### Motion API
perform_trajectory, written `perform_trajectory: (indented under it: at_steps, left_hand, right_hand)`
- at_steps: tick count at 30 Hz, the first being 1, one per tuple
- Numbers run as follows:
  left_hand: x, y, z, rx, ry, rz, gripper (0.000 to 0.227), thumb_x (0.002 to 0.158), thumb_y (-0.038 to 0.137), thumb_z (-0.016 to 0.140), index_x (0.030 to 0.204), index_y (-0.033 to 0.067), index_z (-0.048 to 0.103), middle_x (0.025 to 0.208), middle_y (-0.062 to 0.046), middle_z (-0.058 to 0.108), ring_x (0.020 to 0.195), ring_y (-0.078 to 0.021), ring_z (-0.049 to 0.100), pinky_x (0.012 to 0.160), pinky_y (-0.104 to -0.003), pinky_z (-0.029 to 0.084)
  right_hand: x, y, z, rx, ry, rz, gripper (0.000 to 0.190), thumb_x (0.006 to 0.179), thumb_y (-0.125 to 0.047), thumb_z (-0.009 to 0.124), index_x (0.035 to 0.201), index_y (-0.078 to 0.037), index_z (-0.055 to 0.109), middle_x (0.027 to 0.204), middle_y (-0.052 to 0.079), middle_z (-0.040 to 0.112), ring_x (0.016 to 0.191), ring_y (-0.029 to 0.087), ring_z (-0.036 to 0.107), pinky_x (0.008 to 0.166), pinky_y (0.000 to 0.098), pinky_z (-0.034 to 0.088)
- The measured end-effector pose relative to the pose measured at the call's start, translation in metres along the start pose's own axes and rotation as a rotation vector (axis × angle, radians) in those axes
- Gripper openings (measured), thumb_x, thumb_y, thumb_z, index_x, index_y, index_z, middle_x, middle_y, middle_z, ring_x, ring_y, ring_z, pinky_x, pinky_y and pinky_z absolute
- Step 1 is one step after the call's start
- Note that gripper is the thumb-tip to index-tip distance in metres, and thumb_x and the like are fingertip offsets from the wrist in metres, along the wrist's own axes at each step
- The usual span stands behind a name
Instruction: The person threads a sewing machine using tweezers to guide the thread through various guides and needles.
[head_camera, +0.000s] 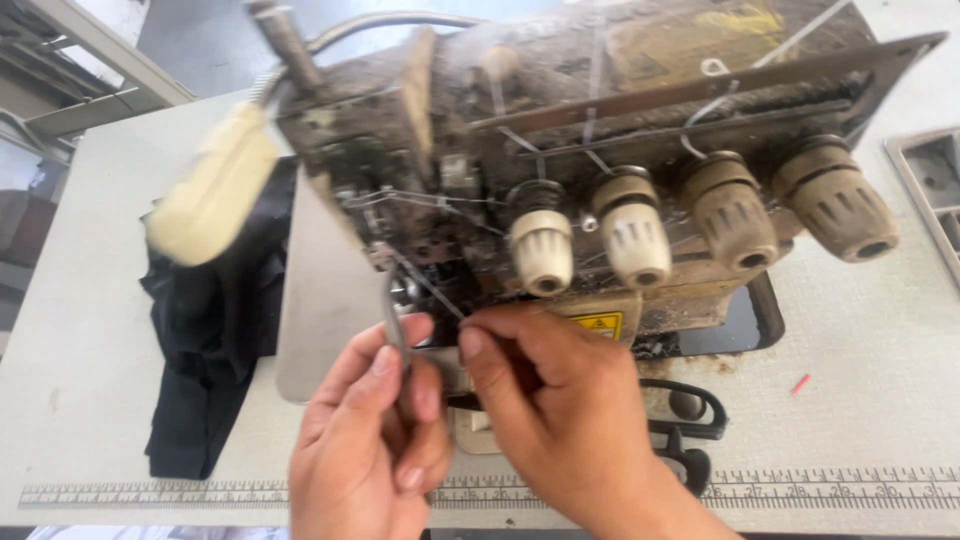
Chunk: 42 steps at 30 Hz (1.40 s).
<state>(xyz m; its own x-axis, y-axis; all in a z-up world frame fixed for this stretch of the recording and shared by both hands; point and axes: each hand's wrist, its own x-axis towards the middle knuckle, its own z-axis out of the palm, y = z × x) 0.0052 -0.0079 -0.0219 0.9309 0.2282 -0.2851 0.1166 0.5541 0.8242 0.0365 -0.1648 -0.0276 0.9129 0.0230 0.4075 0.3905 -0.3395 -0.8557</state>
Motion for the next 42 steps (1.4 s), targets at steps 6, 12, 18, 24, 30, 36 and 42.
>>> perform_trajectory:
  at_steps: [6,12,18,24,30,36,42]
  left_hand:
    - [-0.009,0.015,0.005,-0.029,-0.075,-0.036,0.031,0.111,0.012,0.055,0.127,-0.0046,0.076,0.074,-0.012,0.062,0.038,-0.0116,0.038,0.033,-0.027,0.021]
    - [-0.012,0.017,0.006,-0.017,-0.056,-0.016,0.031,0.112,0.011,0.054,0.128,-0.0058,0.075,0.075,-0.013,0.063,0.041,-0.0121,0.040,0.034,-0.025,0.027]
    - [-0.012,0.032,0.000,-0.124,-0.075,-0.161,0.032,0.112,0.015,0.056,0.128,-0.0044,0.075,0.074,-0.012,0.062,0.040,-0.0139,0.039,0.035,-0.027,0.024]
    - [-0.010,0.031,-0.008,-0.141,-0.101,-0.194,0.033,0.110,0.015,0.057,0.130,-0.0054,0.075,0.076,-0.014,0.062,0.039,-0.0145,0.040,0.035,-0.027,0.024]
    - [-0.013,0.032,-0.011,-0.071,-0.073,-0.174,0.033,0.110,0.016,0.057,0.127,-0.0056,0.076,0.074,-0.014,0.062,0.038,-0.0145,0.039,0.034,-0.027,0.024]
    - [-0.017,0.051,-0.010,0.546,-0.038,0.267,0.028,0.106,0.026,0.066,0.123,0.0078,0.079,0.067,0.001,0.058,0.052,-0.0076,0.046,0.049,-0.024,0.038]
    - [0.003,0.068,0.004,1.084,-0.028,0.905,0.015,0.103,0.021,0.077,0.108,0.0068,0.078,0.081,0.000,0.068,0.073,-0.0115,0.065,0.068,-0.029,0.056]
  right_hand:
    - [-0.001,-0.011,0.005,-0.016,0.004,0.134,0.015,0.103,-0.026,0.071,0.101,-0.014,0.081,0.071,-0.005,0.076,0.060,0.007,0.064,0.056,0.0272,0.052]
    - [-0.005,-0.023,0.018,-0.097,-0.008,0.190,0.017,0.105,-0.025,0.071,0.100,-0.011,0.080,0.068,-0.003,0.071,0.061,0.009,0.059,0.056,0.0293,0.048]
    - [-0.006,-0.031,0.028,-0.169,-0.004,0.171,0.018,0.106,-0.024,0.071,0.096,-0.010,0.079,0.068,0.000,0.071,0.059,0.010,0.060,0.054,0.0301,0.047]
    - [-0.006,-0.036,0.034,-0.184,-0.015,0.121,0.018,0.102,-0.018,0.071,0.086,-0.013,0.077,0.063,-0.002,0.071,0.053,0.009,0.058,0.053,0.0303,0.045]
    - [0.003,-0.035,0.034,-0.222,-0.028,0.148,0.021,0.102,-0.021,0.072,0.082,-0.015,0.077,0.059,-0.002,0.070,0.049,0.011,0.054,0.049,0.0330,0.043]
    - [0.014,-0.038,0.031,-0.389,-0.102,0.282,0.032,0.103,-0.039,0.070,0.077,-0.020,0.076,0.051,-0.001,0.067,0.044,0.020,0.055,0.049,0.0408,0.042]
    - [0.017,-0.054,0.035,-0.353,-0.091,0.395,0.035,0.101,-0.036,0.072,0.072,-0.018,0.078,0.048,-0.002,0.063,0.046,0.014,0.047,0.049,0.0368,0.041]
